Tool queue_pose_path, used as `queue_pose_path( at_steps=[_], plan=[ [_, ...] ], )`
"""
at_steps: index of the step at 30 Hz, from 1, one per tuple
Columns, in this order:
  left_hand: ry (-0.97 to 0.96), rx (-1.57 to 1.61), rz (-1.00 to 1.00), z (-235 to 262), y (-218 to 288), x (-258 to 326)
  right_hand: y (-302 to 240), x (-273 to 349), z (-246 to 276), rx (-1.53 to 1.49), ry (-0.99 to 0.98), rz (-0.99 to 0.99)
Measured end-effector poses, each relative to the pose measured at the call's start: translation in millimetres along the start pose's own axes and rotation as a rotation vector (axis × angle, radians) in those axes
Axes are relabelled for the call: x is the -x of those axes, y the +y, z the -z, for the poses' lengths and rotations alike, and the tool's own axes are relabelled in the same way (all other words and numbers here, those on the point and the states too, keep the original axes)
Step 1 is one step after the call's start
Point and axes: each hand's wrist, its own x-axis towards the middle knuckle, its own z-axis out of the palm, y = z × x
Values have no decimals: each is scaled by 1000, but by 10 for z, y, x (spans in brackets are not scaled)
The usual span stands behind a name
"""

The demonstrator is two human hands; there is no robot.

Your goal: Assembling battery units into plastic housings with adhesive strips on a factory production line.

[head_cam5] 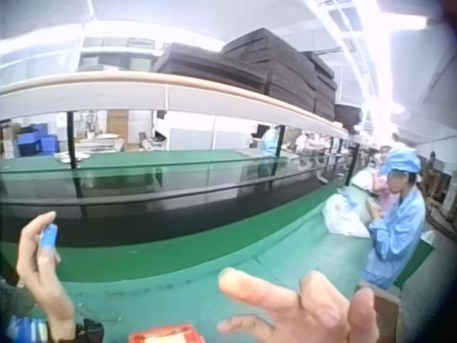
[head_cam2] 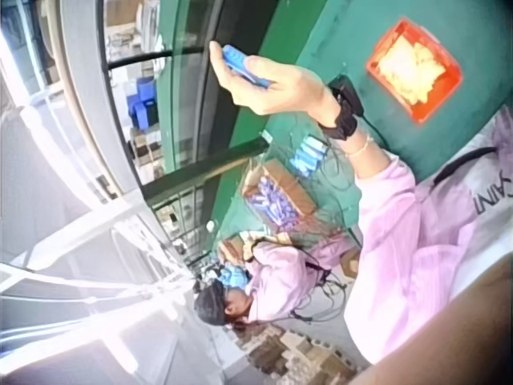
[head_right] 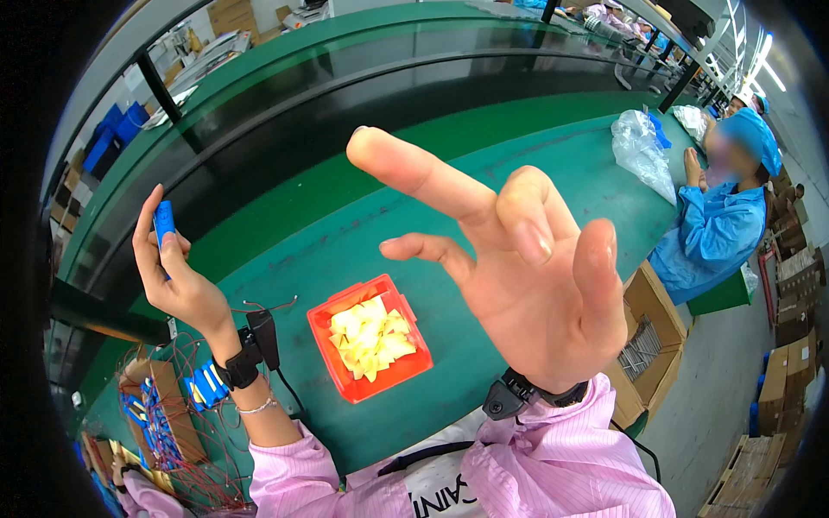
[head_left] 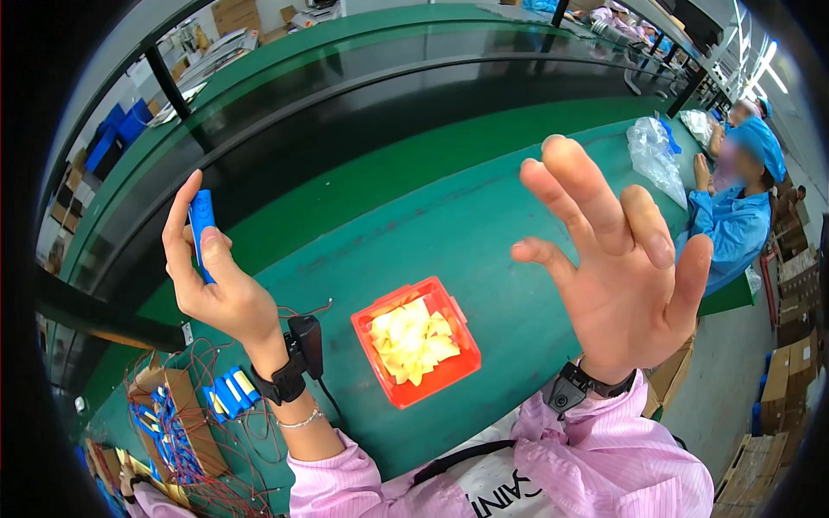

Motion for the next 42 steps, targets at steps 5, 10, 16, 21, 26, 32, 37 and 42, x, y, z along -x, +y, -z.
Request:
queue_pose_path(
  at_steps=[5,10,16,21,26,32,37,42],
  plan=[
    [8,23,20,20,-9,-17,-29,-10,-21,12,-47,-13],
    [4,25,-50,-34,16,-36,-202,335,-376,263,83,242],
    [-12,-2,-62,16,-74,-5,-216,475,-556,101,-18,508],
    [-9,6,-68,-32,-28,-16,-312,632,-630,85,35,514],
    [-4,-2,-61,10,-57,-17,-331,810,-680,33,73,509],
    [-10,32,3,-40,-10,-19,-452,908,-723,18,119,516],
    [-13,3,-5,58,-57,-7,-341,847,-620,58,54,538],
    [-10,5,0,16,-9,-22,-286,539,-696,200,-13,481]
  ],
)
